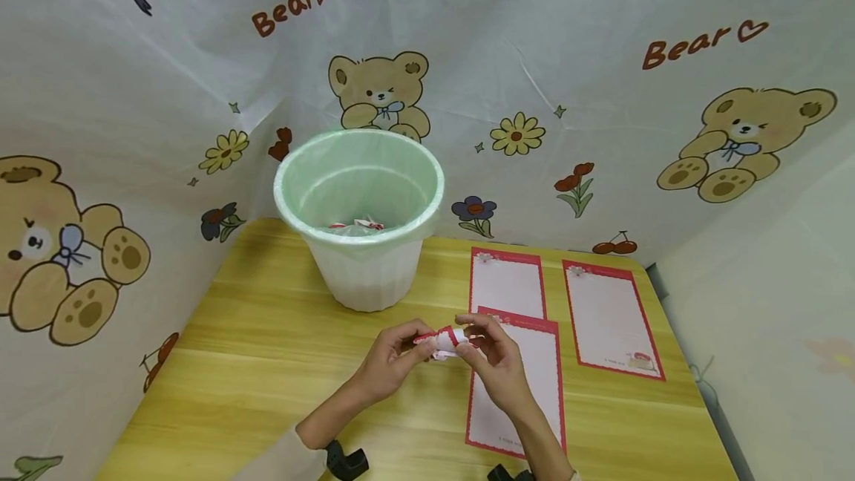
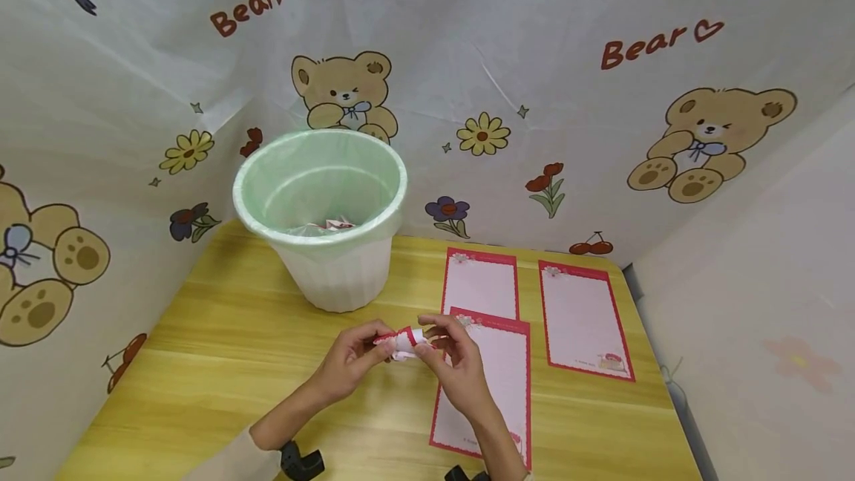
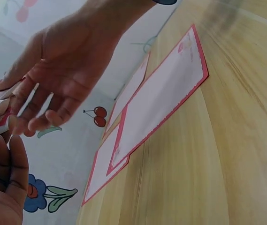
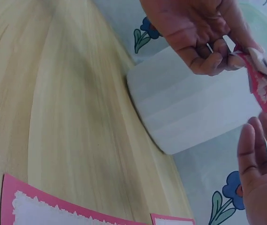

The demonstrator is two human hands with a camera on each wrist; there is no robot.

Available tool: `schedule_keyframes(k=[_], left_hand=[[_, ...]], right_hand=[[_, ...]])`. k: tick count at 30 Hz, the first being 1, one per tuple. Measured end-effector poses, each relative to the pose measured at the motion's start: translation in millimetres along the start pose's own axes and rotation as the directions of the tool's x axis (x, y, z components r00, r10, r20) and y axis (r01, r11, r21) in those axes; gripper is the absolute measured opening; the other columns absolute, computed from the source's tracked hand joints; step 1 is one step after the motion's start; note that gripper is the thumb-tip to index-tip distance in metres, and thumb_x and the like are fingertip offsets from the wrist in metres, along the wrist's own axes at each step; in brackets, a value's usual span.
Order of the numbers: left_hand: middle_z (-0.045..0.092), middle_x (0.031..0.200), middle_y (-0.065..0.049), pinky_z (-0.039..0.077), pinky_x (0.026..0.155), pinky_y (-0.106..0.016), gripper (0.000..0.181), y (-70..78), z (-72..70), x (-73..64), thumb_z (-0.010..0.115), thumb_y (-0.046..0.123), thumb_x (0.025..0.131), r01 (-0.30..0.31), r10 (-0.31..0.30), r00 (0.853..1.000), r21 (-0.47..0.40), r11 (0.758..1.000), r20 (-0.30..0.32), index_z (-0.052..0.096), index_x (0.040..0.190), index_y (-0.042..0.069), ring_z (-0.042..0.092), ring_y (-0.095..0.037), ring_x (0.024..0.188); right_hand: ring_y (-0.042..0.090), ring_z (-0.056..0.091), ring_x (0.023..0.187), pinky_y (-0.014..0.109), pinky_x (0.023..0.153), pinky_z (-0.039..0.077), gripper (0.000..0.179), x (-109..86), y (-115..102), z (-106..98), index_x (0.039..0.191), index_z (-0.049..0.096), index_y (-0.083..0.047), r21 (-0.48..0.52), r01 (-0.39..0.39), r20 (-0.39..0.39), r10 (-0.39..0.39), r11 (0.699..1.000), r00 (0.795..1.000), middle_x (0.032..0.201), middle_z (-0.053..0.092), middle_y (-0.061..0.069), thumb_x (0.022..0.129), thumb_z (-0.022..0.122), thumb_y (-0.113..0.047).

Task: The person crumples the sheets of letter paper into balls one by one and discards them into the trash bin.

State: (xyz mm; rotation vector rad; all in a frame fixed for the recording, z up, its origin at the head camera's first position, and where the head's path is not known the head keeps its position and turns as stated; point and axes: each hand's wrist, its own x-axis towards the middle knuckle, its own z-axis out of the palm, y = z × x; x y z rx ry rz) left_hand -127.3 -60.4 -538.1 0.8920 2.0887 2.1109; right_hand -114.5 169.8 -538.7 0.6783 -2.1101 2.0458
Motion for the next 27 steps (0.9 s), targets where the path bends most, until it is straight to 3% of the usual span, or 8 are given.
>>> schedule_keyframes(k=[2, 6, 12, 14, 21, 27], left_hand=[[0.067, 0.092, -0.016, 0.062, 0.075, -0.028, 0.011, 0.5, 0.4, -0.6, 0.06, 0.005, 0.109, -0.003, 0.003, 1.0, 0.011, 1.0, -0.001, 0.07, 0.106, 0.009, 0.063, -0.004, 0.084], [0.069, 0.093, -0.013, 0.062, 0.077, -0.028, 0.012, 0.9, 1.8, -1.2, 0.06, 0.006, 0.11, -0.027, 0.028, 1.0, 0.042, 0.999, -0.007, 0.07, 0.107, 0.011, 0.065, -0.01, 0.083], [0.07, 0.094, -0.011, 0.062, 0.077, -0.028, 0.013, -0.2, 2.4, -1.3, 0.06, 0.006, 0.11, -0.043, 0.044, 0.999, 0.072, 0.996, -0.013, 0.071, 0.108, 0.012, 0.065, -0.008, 0.083], [0.07, 0.093, -0.01, 0.062, 0.077, -0.028, 0.013, -0.7, 2.0, -1.6, 0.06, 0.006, 0.11, -0.044, 0.046, 0.999, 0.082, 0.996, -0.014, 0.071, 0.108, 0.012, 0.064, -0.004, 0.084], [0.072, 0.093, -0.008, 0.061, 0.075, -0.027, 0.011, -2.9, -1.1, -0.6, 0.063, 0.007, 0.108, -0.061, 0.068, 0.997, 0.14, 0.988, -0.046, 0.071, 0.108, 0.014, 0.067, -0.02, 0.08], [0.073, 0.092, -0.005, 0.061, 0.072, -0.025, 0.011, -2.7, -1.2, 0.3, 0.065, 0.008, 0.108, -0.084, 0.097, 0.993, 0.193, 0.978, -0.063, 0.072, 0.107, 0.016, 0.064, -0.005, 0.081]], right_hand=[[0.008, 0.063, 0.116, 0.02, 0.101, 0.057, 0.033, -1.0, -1, 0, 0.134, 0.065, 0.001, -0.014, -0.026, 0.024, 0.026, 1.0, 0.999, 0.129, 0.068, 0.014, 0.101, 0.065, 0.009], [0.01, 0.066, 0.111, 0.022, 0.102, 0.058, 0.026, -1.2, 0, -1, 0.123, 0.07, 0.001, -0.009, 0.003, 0.04, -0.002, 1.0, 0.999, 0.12, 0.071, 0.0, 0.099, 0.066, 0.011], [0.008, 0.07, 0.109, 0.023, 0.097, 0.061, 0.026, -2.9, 0, -3, 0.122, 0.07, 0.002, 0.014, -0.014, 0.046, 0.014, 1.0, 0.999, 0.12, 0.073, -0.004, 0.098, 0.067, 0.012], [0.007, 0.071, 0.105, 0.023, 0.091, 0.063, 0.024, -3.9, 0, -2, 0.12, 0.07, 0.003, 0.036, -0.025, 0.047, 0.023, 0.999, 0.999, 0.117, 0.074, -0.005, 0.099, 0.066, 0.012], [0.006, 0.075, 0.094, 0.027, 0.082, 0.067, 0.019, -1.0, -1, 4, 0.113, 0.072, 0.004, 0.009, 0.024, -0.004, -0.024, 1.0, 1.0, 0.108, 0.075, -0.004, 0.098, 0.067, 0.014], [0.005, 0.072, 0.09, 0.022, 0.083, 0.064, 0.021, 0.1, -2, 8, 0.107, 0.074, -0.002, -0.075, 0.054, -0.045, -0.058, 0.996, 0.997, 0.097, 0.074, 0.007, 0.095, 0.07, 0.015]])
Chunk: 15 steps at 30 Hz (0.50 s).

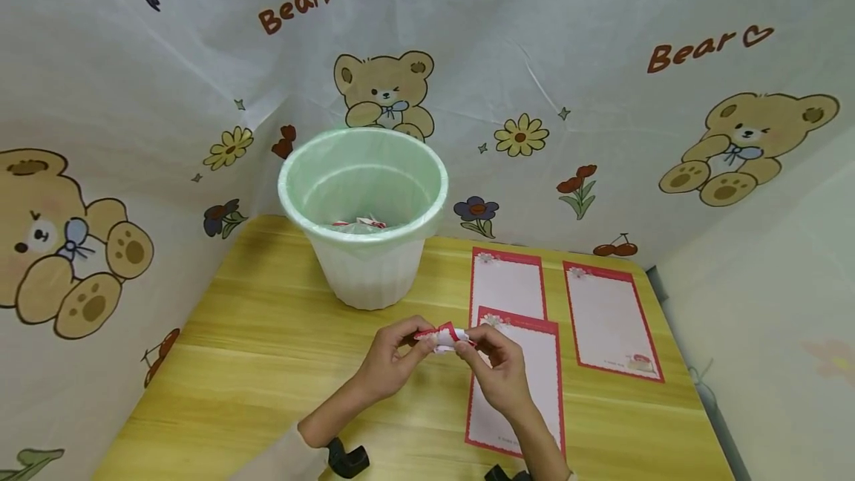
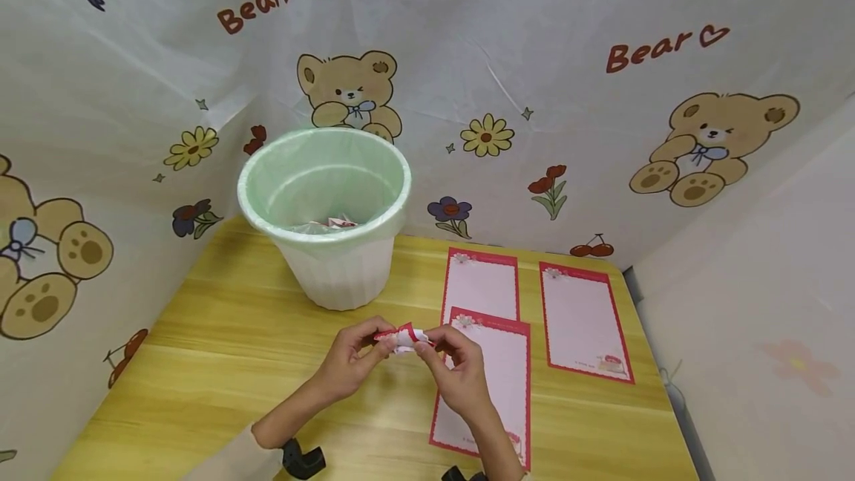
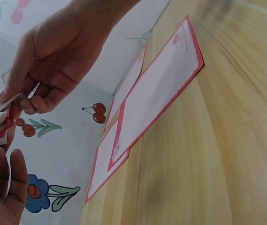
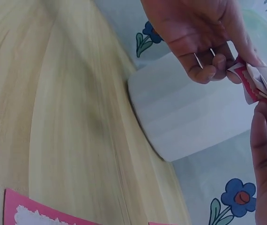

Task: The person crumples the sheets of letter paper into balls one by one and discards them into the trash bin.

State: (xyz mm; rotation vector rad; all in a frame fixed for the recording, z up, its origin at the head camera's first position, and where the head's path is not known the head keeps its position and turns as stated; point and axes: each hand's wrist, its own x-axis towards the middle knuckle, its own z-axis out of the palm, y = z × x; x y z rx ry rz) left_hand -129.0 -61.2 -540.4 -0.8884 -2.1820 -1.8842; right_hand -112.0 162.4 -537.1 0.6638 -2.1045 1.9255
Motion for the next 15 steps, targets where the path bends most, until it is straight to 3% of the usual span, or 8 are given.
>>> schedule_keyframes(k=[4, 9, 12, 15], left_hand=[[0.072, 0.091, -0.002, 0.061, 0.072, -0.025, 0.009, 1.4, 3.8, -0.3, 0.067, 0.009, 0.106, -0.023, 0.026, 0.999, 0.051, 0.998, -0.044, 0.072, 0.105, 0.017, 0.062, -0.002, 0.081], [0.067, 0.084, 0.002, 0.055, 0.066, -0.02, 0.01, 2.7, 10.1, 1.3, 0.07, 0.009, 0.105, -0.065, 0.084, 0.987, 0.141, 0.988, -0.135, 0.07, 0.1, 0.017, 0.057, -0.002, 0.075], [0.066, 0.079, 0.004, 0.051, 0.063, -0.018, 0.013, 3.8, 13.1, 1.8, 0.07, 0.01, 0.105, -0.077, 0.118, 0.974, 0.204, 0.976, -0.193, 0.07, 0.096, 0.018, 0.055, -0.003, 0.072], [0.067, 0.077, 0.007, 0.05, 0.064, -0.018, 0.015, 5.8, 15.9, 3.1, 0.071, 0.009, 0.104, -0.085, 0.152, 0.958, 0.263, 0.961, -0.244, 0.07, 0.092, 0.019, 0.057, -0.003, 0.072]], right_hand=[[0.007, 0.068, 0.087, 0.02, 0.081, 0.06, 0.022, -0.4, 0, 3, 0.103, 0.074, -0.005, -0.051, 0.046, -0.025, -0.047, 0.998, 0.999, 0.094, 0.072, 0.011, 0.095, 0.07, 0.015], [0.011, 0.062, 0.08, 0.019, 0.076, 0.056, 0.012, 2.5, -2, 11, 0.097, 0.072, -0.003, -0.15, 0.151, -0.084, -0.165, 0.977, 0.983, 0.087, 0.069, 0.007, 0.095, 0.073, 0.01], [0.011, 0.06, 0.076, 0.018, 0.072, 0.054, 0.014, 5.1, -6, 18, 0.095, 0.071, -0.004, -0.262, 0.215, -0.116, -0.251, 0.941, 0.961, 0.083, 0.067, 0.004, 0.093, 0.076, 0.009], [0.011, 0.058, 0.073, 0.018, 0.068, 0.052, 0.02, 7.6, -12, 25, 0.094, 0.07, -0.007, -0.394, 0.256, -0.143, -0.334, 0.883, 0.932, 0.08, 0.065, 0.002, 0.087, 0.078, 0.011]])
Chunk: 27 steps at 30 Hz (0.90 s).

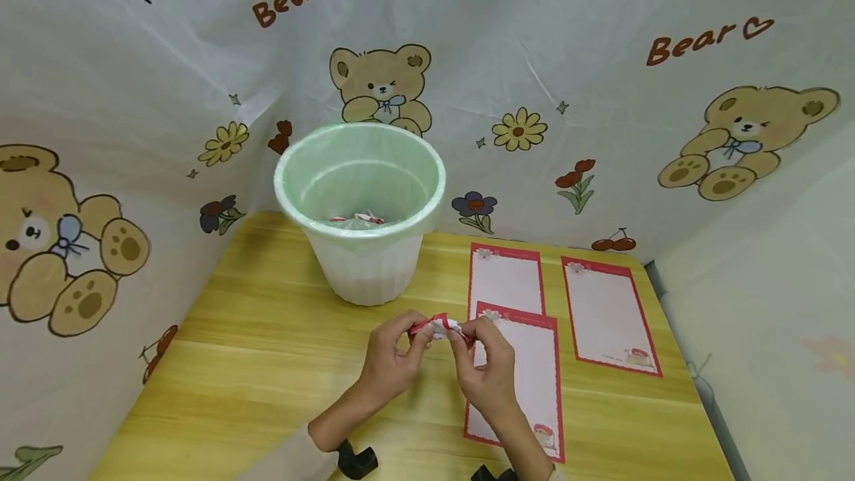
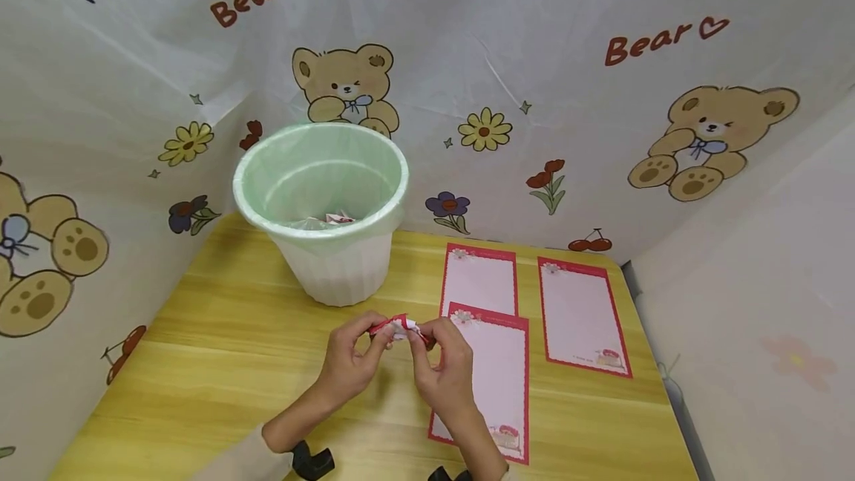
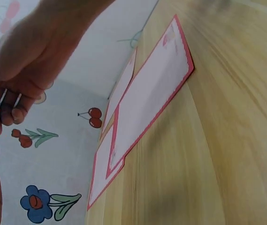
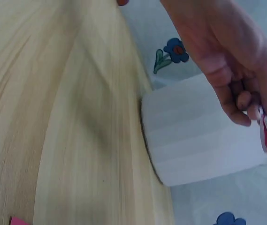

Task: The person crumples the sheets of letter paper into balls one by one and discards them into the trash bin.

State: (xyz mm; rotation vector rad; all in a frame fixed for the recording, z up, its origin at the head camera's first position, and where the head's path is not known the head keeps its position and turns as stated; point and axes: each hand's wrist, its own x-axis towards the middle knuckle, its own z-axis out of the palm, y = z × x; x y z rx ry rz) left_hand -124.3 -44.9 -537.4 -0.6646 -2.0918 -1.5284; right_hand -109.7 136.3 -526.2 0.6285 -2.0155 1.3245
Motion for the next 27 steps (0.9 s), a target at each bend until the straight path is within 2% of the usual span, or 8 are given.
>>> schedule_keyframes(k=[6, 11, 15, 17, 19, 22, 25, 27], left_hand=[[0.068, 0.075, 0.009, 0.048, 0.062, -0.014, 0.017, 3.5, 2.1, 1.5, 0.073, 0.007, 0.101, -0.055, 0.065, 0.994, 0.118, 0.991, -0.085, 0.071, 0.089, 0.019, 0.058, -0.002, 0.068], [0.069, 0.074, 0.01, 0.049, 0.062, -0.014, 0.017, 4.8, 4.2, 1.1, 0.074, 0.007, 0.1, -0.07, 0.091, 0.99, 0.188, 0.98, -0.108, 0.072, 0.088, 0.019, 0.059, -0.001, 0.067], [0.071, 0.077, 0.01, 0.055, 0.065, -0.019, 0.014, 7.0, 0.4, 1.1, 0.071, 0.011, 0.103, -0.04, 0.049, 0.998, 0.164, 0.986, -0.049, 0.072, 0.092, 0.019, 0.066, -0.001, 0.071], [0.073, 0.078, 0.008, 0.058, 0.066, -0.022, 0.017, 8.4, -4.7, 1.7, 0.065, 0.011, 0.107, 0.007, -0.008, 1.0, 0.09, 0.996, 0.014, 0.073, 0.094, 0.018, 0.068, -0.003, 0.072], [0.077, 0.08, 0.001, 0.061, 0.068, -0.026, 0.024, 9.2, -12.0, 3.8, 0.056, 0.01, 0.112, 0.087, -0.082, 0.992, -0.043, 0.995, 0.094, 0.075, 0.099, 0.014, 0.071, -0.007, 0.073], [0.079, 0.085, -0.014, 0.064, 0.071, -0.03, 0.034, 7.5, -22.7, 9.0, 0.045, 0.006, 0.115, 0.217, -0.16, 0.962, -0.261, 0.941, 0.222, 0.076, 0.102, 0.005, 0.073, -0.013, 0.075], [0.078, 0.091, -0.026, 0.067, 0.078, -0.034, 0.032, 3.2, -30.5, 15.6, 0.046, 0.005, 0.114, 0.293, -0.151, 0.929, -0.422, 0.858, 0.337, 0.075, 0.106, -0.005, 0.074, -0.014, 0.08], [0.08, 0.096, -0.02, 0.068, 0.082, -0.034, 0.029, 0.4, -34.3, 18.5, 0.05, 0.004, 0.113, 0.338, -0.13, 0.906, -0.504, 0.795, 0.404, 0.073, 0.109, -0.012, 0.076, -0.011, 0.085]], right_hand=[[0.011, 0.053, 0.067, 0.021, 0.059, 0.047, 0.016, 2.1, -11, 13, 0.088, 0.068, -0.006, -0.224, 0.109, -0.066, -0.127, 0.968, 0.99, 0.076, 0.061, 0.0, 0.085, 0.077, 0.007], [0.011, 0.054, 0.065, 0.021, 0.056, 0.047, 0.012, 2.1, -17, 16, 0.087, 0.067, -0.005, -0.289, 0.128, -0.075, -0.156, 0.949, 0.985, 0.075, 0.061, 0.0, 0.087, 0.074, 0.004], [0.012, 0.054, 0.067, 0.023, 0.058, 0.047, 0.016, 4.2, -16, 10, 0.087, 0.067, -0.006, -0.242, 0.089, -0.053, -0.104, 0.966, 0.993, 0.076, 0.061, 0.0, 0.087, 0.076, 0.007], [0.01, 0.055, 0.068, 0.021, 0.061, 0.048, 0.018, 5.4, -13, 5, 0.089, 0.067, -0.007, -0.18, 0.03, -0.031, -0.036, 0.983, 0.999, 0.077, 0.061, -0.001, 0.089, 0.078, 0.007], [0.009, 0.057, 0.071, 0.018, 0.064, 0.05, 0.018, 7.0, -9, 0, 0.09, 0.068, -0.01, -0.1, -0.055, 0.004, 0.056, 0.993, 0.998, 0.078, 0.063, -0.001, 0.092, 0.078, 0.006], [0.007, 0.061, 0.075, 0.017, 0.071, 0.054, 0.015, 10.5, -4, -7, 0.093, 0.069, -0.01, 0.035, -0.195, 0.07, 0.192, 0.98, 0.979, 0.081, 0.067, 0.001, 0.096, 0.076, 0.003], [0.008, 0.062, 0.078, 0.02, 0.074, 0.057, 0.013, 14.4, -1, -15, 0.095, 0.068, -0.007, 0.167, -0.3, 0.142, 0.279, 0.939, 0.95, 0.083, 0.067, 0.007, 0.099, 0.072, 0.005], [0.01, 0.062, 0.077, 0.023, 0.071, 0.057, 0.012, 17.0, 1, -21, 0.095, 0.067, -0.003, 0.253, -0.338, 0.191, 0.296, 0.906, 0.936, 0.083, 0.065, 0.011, 0.099, 0.069, 0.008]])
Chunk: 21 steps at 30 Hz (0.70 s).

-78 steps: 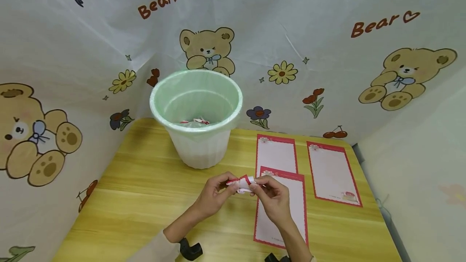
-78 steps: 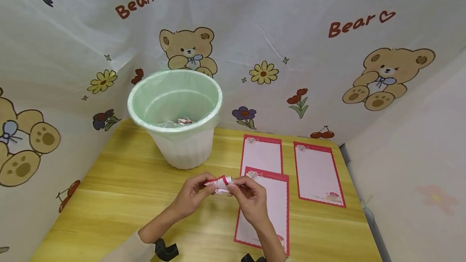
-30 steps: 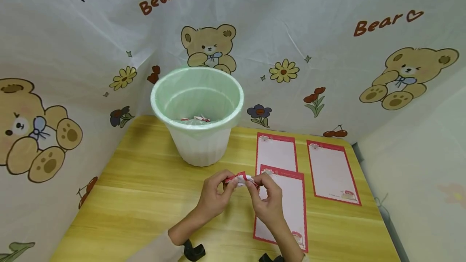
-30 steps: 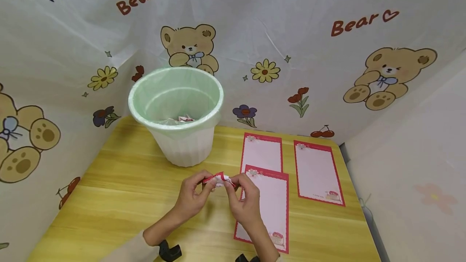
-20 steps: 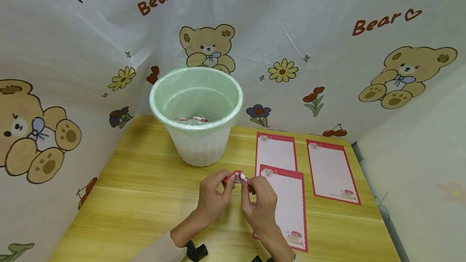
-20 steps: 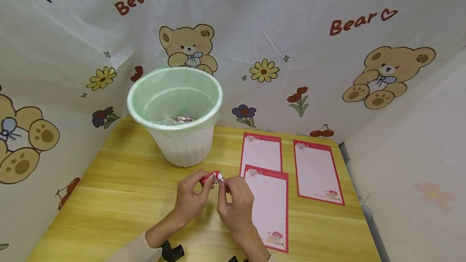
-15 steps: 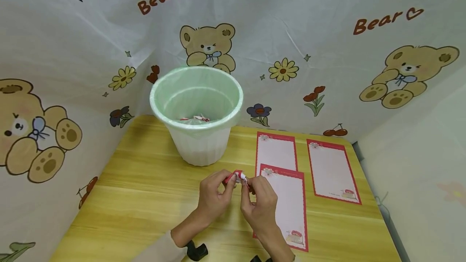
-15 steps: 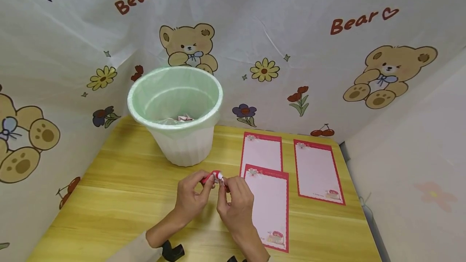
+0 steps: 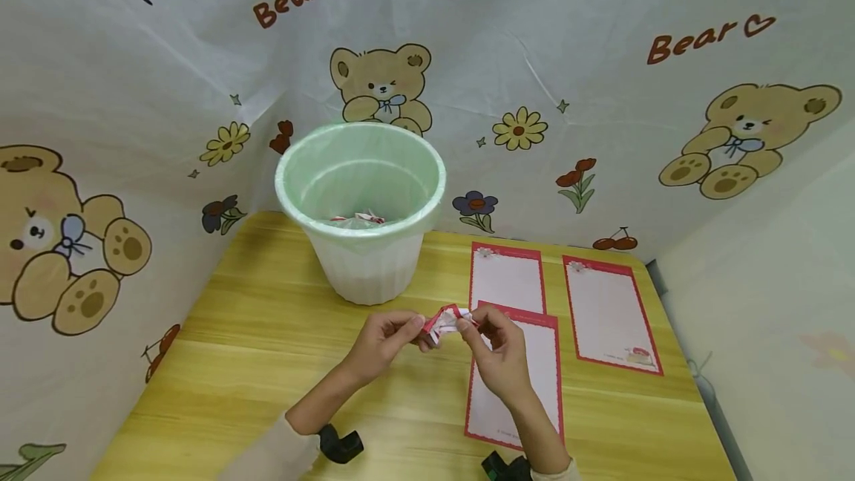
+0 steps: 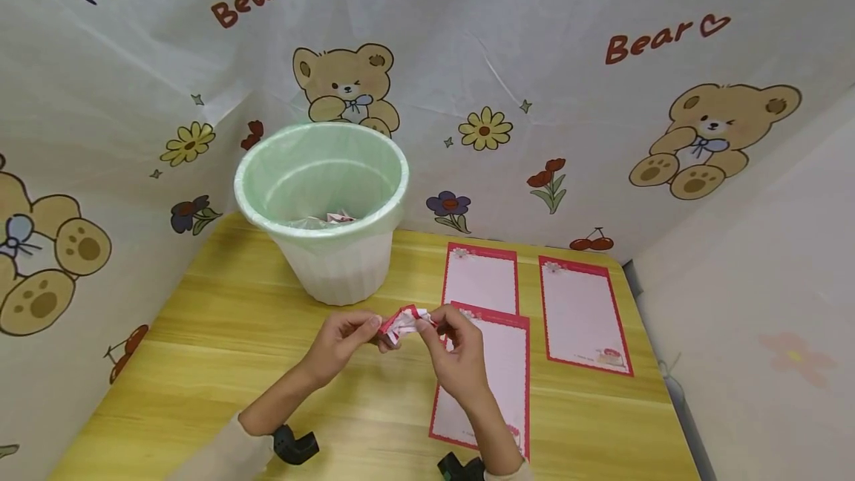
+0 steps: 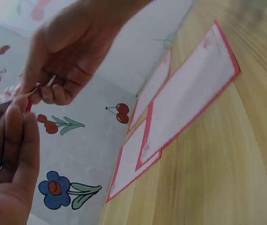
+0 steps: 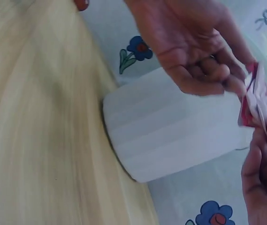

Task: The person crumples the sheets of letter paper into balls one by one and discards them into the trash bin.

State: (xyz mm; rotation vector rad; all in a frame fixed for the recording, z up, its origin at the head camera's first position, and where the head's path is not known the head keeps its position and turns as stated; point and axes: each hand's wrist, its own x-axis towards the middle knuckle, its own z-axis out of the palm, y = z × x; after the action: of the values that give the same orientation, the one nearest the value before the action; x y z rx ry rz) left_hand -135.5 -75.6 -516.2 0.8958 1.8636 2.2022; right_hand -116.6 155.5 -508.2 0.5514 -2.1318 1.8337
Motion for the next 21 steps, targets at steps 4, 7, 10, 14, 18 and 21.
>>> schedule_keyframes(k=[4, 7, 10, 14, 18, 21], left_hand=[[0.082, 0.106, 0.003, 0.067, 0.088, -0.032, 0.032, 0.3, -4.6, 1.0, 0.062, 0.008, 0.109, 0.058, -0.05, 0.997, -0.152, 0.987, 0.056, 0.067, 0.117, -0.022, 0.077, -0.007, 0.093], [0.08, 0.115, 0.009, 0.066, 0.089, -0.029, 0.04, 1.3, -3.9, 1.3, 0.073, 0.014, 0.104, 0.117, -0.111, 0.993, -0.164, 0.979, 0.045, 0.065, 0.125, -0.019, 0.076, -0.008, 0.103], [0.077, 0.122, 0.007, 0.065, 0.09, -0.027, 0.044, 1.8, -1.7, 2.0, 0.079, 0.02, 0.1, 0.175, -0.17, 0.984, -0.139, 0.975, 0.047, 0.067, 0.131, -0.01, 0.072, -0.01, 0.111], [0.075, 0.126, 0.001, 0.066, 0.091, -0.029, 0.043, 0.6, 2.0, 1.8, 0.078, 0.021, 0.101, 0.17, -0.159, 0.983, -0.118, 0.978, 0.093, 0.068, 0.133, -0.006, 0.07, -0.013, 0.113], [0.077, 0.12, 0.001, 0.066, 0.088, -0.028, 0.035, 1.9, 4.2, 0.6, 0.077, 0.015, 0.101, 0.108, -0.103, 0.993, -0.113, 0.988, 0.05, 0.07, 0.124, -0.01, 0.073, -0.011, 0.106], [0.078, 0.113, 0.005, 0.066, 0.086, -0.027, 0.028, 3.8, 4.4, 1.8, 0.077, 0.009, 0.1, 0.073, -0.074, 0.997, -0.112, 0.991, -0.006, 0.071, 0.117, -0.012, 0.075, -0.008, 0.101]], right_hand=[[0.015, 0.062, 0.076, 0.025, 0.067, 0.058, 0.014, 1.9, 1, -11, 0.094, 0.064, 0.001, 0.129, -0.022, 0.1, 0.009, 0.991, 0.995, 0.084, 0.062, 0.016, 0.099, 0.064, 0.014], [0.015, 0.063, 0.078, 0.026, 0.068, 0.059, 0.014, 0.2, 3, -15, 0.095, 0.063, 0.001, 0.187, -0.039, 0.16, 0.009, 0.982, 0.987, 0.087, 0.062, 0.013, 0.1, 0.062, 0.014], [0.011, 0.064, 0.079, 0.026, 0.069, 0.06, 0.014, -2.6, 5, -15, 0.095, 0.063, 0.001, 0.223, -0.049, 0.189, 0.006, 0.974, 0.982, 0.09, 0.063, 0.007, 0.1, 0.06, 0.014], [0.011, 0.062, 0.079, 0.025, 0.069, 0.06, 0.015, -4.1, 7, -11, 0.097, 0.063, 0.001, 0.243, -0.028, 0.21, -0.024, 0.97, 0.978, 0.09, 0.062, 0.004, 0.1, 0.06, 0.015], [0.01, 0.06, 0.079, 0.024, 0.068, 0.058, 0.017, -4.1, 6, -6, 0.097, 0.064, -0.002, 0.209, -0.014, 0.228, -0.034, 0.978, 0.973, 0.088, 0.062, 0.009, 0.099, 0.061, 0.015], [0.011, 0.06, 0.076, 0.025, 0.065, 0.058, 0.019, -4.3, 5, -3, 0.095, 0.064, -0.004, 0.178, -0.007, 0.213, -0.032, 0.984, 0.976, 0.084, 0.062, 0.012, 0.098, 0.062, 0.015]])
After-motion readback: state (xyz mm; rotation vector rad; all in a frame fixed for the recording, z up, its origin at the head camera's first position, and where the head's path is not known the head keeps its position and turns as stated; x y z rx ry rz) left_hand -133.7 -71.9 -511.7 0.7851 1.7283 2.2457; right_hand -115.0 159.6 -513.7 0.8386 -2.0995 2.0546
